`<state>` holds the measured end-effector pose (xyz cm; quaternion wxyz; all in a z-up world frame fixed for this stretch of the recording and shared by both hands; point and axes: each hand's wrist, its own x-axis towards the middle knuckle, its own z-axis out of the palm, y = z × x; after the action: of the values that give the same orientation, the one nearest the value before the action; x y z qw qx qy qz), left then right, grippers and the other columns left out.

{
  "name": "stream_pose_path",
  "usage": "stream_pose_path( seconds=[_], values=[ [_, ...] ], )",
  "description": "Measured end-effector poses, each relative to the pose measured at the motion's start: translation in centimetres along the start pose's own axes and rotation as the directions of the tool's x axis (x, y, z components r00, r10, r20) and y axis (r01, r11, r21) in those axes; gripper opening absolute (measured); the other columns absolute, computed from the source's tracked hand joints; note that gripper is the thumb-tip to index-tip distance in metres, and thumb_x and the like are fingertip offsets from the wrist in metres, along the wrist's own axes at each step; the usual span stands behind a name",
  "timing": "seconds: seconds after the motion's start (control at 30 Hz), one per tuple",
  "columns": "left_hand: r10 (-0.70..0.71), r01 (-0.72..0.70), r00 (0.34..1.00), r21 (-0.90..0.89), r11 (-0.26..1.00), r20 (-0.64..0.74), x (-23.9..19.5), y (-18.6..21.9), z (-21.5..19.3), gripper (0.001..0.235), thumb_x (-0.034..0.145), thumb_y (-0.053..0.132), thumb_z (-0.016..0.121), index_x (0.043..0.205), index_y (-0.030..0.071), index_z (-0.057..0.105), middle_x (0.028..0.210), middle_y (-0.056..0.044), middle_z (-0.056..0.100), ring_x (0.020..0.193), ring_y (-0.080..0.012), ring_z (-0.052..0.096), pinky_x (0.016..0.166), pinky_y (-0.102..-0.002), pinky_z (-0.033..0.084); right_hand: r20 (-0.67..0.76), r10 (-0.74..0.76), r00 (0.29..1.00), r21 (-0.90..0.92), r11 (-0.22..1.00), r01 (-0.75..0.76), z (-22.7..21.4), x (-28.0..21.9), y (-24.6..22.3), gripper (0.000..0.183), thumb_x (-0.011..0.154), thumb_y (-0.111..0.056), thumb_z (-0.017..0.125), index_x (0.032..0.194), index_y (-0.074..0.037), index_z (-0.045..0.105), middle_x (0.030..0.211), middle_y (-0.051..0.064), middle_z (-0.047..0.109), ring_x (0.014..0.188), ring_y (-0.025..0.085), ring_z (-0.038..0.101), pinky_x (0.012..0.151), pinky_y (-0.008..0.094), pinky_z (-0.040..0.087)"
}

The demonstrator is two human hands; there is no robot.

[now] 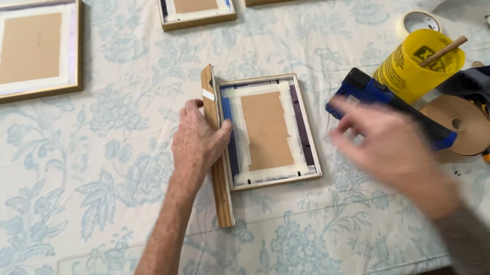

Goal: Securing wooden strips to a picture frame using a manual staple gun

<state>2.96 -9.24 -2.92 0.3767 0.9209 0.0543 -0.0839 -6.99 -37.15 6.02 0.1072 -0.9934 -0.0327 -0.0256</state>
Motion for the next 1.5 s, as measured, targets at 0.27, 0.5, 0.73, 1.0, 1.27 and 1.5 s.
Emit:
stream_pose_path(
  seconds=[0.27,0.5,0.73,1.0,1.27,1.5],
  values=[
    [0.056,-0.051,0.997,0.084,0.995,-0.055,2.0,-0.8,1.8,0.062,0.085,0.037,0.061,0.136,0.008,0.044,0.127,-0.017,0.052,0.093,-0.0467,0.065,0.072,-0.060,0.053,0.058,0.099,0.993,-0.051,0.994,-0.096,-5.4,4.1,4.3,0.050,0.085,-0.028,0.084,0.129,-0.011,0.068,0.083,0.003,0.062,0.071,0.016,0.059,0.073,0.032,0.056],
    [0.002,0.003,0.999,0.098,0.995,-0.049,2.6,-1.1,2.0,0.063,0.081,0.042,0.066,0.133,0.012,0.045,0.125,-0.016,0.053,0.099,-0.0498,0.065,0.082,-0.064,0.051,0.126,0.127,0.984,0.019,0.991,-0.131,-3.8,4.8,4.9,0.050,0.083,-0.035,0.081,0.121,-0.008,0.062,0.115,0.009,0.064,0.102,0.025,0.061,0.088,0.041,0.049],
    [-0.028,0.023,0.998,0.087,0.996,0.053,2.6,-0.7,0.9,0.073,0.083,0.040,0.069,0.143,0.012,0.040,0.132,-0.011,0.050,0.103,-0.0415,0.065,0.083,-0.057,0.055,0.346,0.333,0.877,-0.095,0.943,-0.320,-3.2,5.3,4.4,0.045,0.091,-0.042,0.070,0.125,-0.014,0.062,0.105,0.007,0.079,0.094,0.026,0.075,0.084,0.040,0.056],
    [0.006,-0.011,0.998,0.075,0.997,0.068,3.0,-0.6,1.5,0.076,0.083,0.039,0.068,0.147,0.010,0.036,0.131,-0.014,0.045,0.104,-0.0472,0.063,0.083,-0.062,0.053,0.375,-0.107,0.921,-0.165,0.970,0.180,-6.6,11.2,0.9,0.051,0.089,-0.042,0.066,0.137,-0.027,0.059,0.100,0.003,0.078,0.073,0.025,0.076,0.064,0.038,0.059],
    [0.034,-0.037,0.999,0.112,0.993,0.028,2.6,-0.8,1.5,0.081,0.086,0.043,0.071,0.150,0.009,0.035,0.130,-0.013,0.047,0.109,-0.0362,0.065,0.086,-0.055,0.059,0.477,-0.391,0.787,0.030,0.902,0.430,-2.7,15.4,-5.5,0.046,0.093,-0.039,0.066,0.133,-0.019,0.057,0.089,0.008,0.078,0.069,0.026,0.074,0.064,0.037,0.056],
    [0.012,-0.016,0.998,0.075,0.997,0.062,2.7,-1.2,1.3,0.080,0.085,0.040,0.068,0.150,0.011,0.033,0.131,-0.013,0.046,0.103,-0.0374,0.065,0.079,-0.056,0.058,0.503,-0.384,0.774,0.029,0.903,0.429,-1.6,16.0,-7.0,0.049,0.092,-0.040,0.066,0.136,-0.019,0.057,0.089,0.006,0.077,0.068,0.024,0.073,0.065,0.035,0.057]
  ],
)
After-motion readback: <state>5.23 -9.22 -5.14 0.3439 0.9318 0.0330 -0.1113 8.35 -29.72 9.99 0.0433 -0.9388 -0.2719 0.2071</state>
